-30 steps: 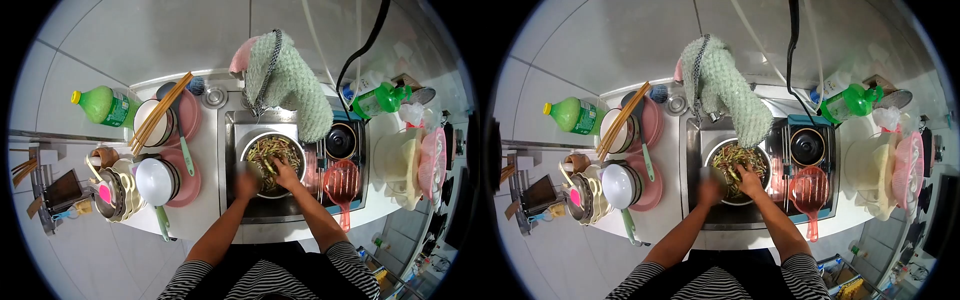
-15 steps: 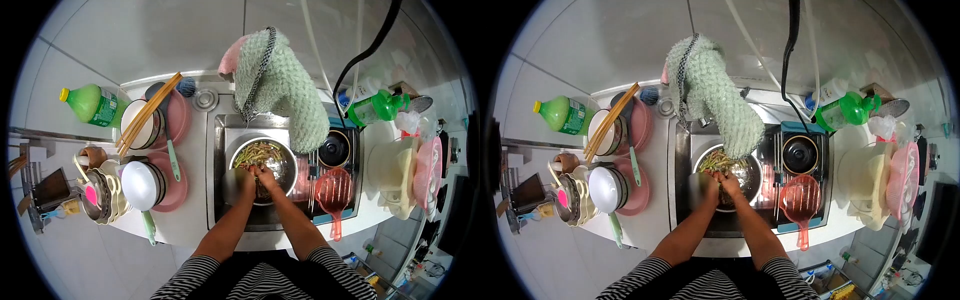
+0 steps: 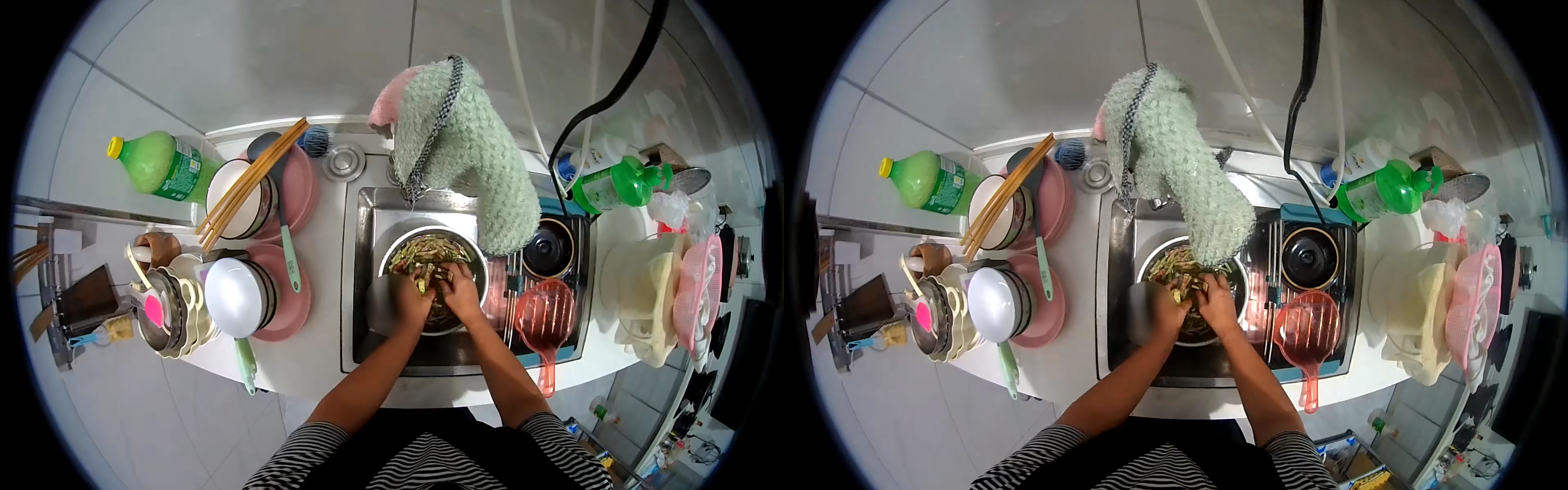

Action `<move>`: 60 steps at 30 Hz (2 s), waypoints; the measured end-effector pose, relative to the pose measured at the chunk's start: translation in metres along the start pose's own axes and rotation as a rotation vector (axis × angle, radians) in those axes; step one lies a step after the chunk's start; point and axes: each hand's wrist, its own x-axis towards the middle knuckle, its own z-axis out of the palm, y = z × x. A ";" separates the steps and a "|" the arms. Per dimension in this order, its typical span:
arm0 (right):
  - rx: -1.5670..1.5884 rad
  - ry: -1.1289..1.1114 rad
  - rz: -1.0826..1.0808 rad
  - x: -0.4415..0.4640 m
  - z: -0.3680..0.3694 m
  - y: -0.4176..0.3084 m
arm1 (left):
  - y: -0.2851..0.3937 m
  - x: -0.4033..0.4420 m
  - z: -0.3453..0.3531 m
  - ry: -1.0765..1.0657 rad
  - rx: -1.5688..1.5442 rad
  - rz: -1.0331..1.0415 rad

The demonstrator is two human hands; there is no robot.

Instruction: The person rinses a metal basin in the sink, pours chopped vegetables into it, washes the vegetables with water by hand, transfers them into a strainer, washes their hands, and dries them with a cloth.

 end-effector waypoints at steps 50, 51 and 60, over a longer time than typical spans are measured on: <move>-0.444 -0.436 0.375 0.049 0.019 0.018 | -0.018 0.064 -0.005 -0.455 0.376 -0.227; -0.360 -0.328 0.456 0.041 0.021 0.021 | -0.028 0.067 0.000 -0.498 0.076 -0.400; 0.297 0.206 0.374 0.015 0.054 0.016 | -0.015 0.041 0.028 -0.142 -0.478 -0.443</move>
